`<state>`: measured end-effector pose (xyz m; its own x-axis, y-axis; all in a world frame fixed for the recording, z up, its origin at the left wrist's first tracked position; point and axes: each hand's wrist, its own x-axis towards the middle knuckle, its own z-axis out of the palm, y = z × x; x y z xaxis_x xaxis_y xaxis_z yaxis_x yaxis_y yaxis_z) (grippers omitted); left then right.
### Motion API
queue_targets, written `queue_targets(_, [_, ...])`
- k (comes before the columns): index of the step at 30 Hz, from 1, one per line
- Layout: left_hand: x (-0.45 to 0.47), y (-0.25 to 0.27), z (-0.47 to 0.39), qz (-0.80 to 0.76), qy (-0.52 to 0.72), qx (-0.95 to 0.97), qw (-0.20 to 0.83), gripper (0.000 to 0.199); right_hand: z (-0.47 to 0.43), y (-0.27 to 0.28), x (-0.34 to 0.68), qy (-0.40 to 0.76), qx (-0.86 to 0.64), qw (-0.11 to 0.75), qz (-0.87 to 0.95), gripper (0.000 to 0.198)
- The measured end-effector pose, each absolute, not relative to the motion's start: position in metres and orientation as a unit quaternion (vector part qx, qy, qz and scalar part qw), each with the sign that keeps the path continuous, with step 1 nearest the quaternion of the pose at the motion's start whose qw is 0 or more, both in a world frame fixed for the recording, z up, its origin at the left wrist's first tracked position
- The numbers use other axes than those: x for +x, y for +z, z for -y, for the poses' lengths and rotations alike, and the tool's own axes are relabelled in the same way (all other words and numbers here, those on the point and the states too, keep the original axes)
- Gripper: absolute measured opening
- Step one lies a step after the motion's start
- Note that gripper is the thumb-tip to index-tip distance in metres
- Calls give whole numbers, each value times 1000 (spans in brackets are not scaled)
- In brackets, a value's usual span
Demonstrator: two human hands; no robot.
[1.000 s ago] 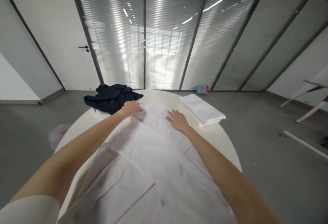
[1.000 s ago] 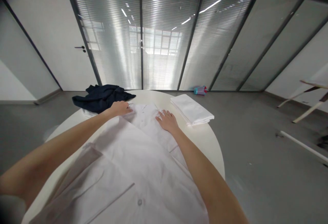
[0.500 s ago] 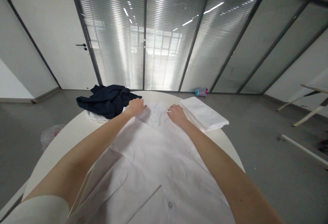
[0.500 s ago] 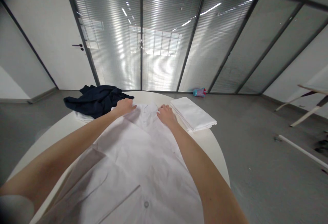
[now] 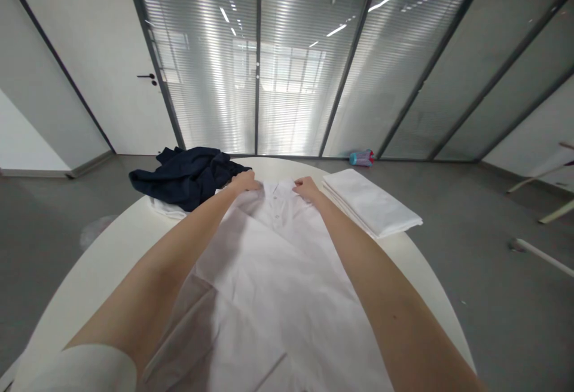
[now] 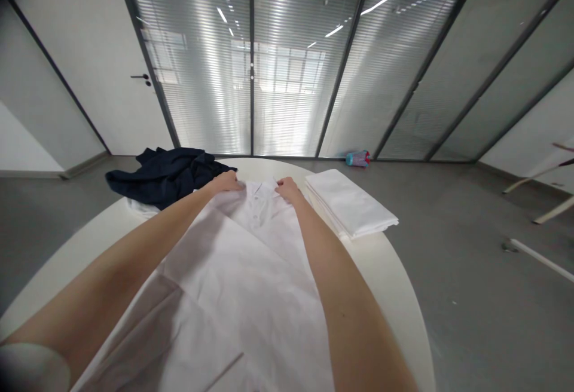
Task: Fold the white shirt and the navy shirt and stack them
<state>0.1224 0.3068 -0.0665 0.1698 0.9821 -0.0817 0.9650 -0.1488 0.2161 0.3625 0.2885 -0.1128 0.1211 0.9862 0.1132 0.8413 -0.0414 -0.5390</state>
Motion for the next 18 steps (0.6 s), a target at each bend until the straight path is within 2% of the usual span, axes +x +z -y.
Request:
queue_targets(6, [121,-62,-306,-634,94,758,116,25,-280,-105,370,125,-658,343,659,22])
queue_targets(11, [117,-51,-278,-567,210,792,84,44,-252,-102,373,92,-645,370,662,19])
queue_targets(14, [107,-57,-251,-456,278,844,50,47,-230,-107,371,68,-645,350,676,17])
queue_targets(18, [89,-81,-221,-324,212,922,-6,50,-201,-116,370,43,-623,261,736,23])
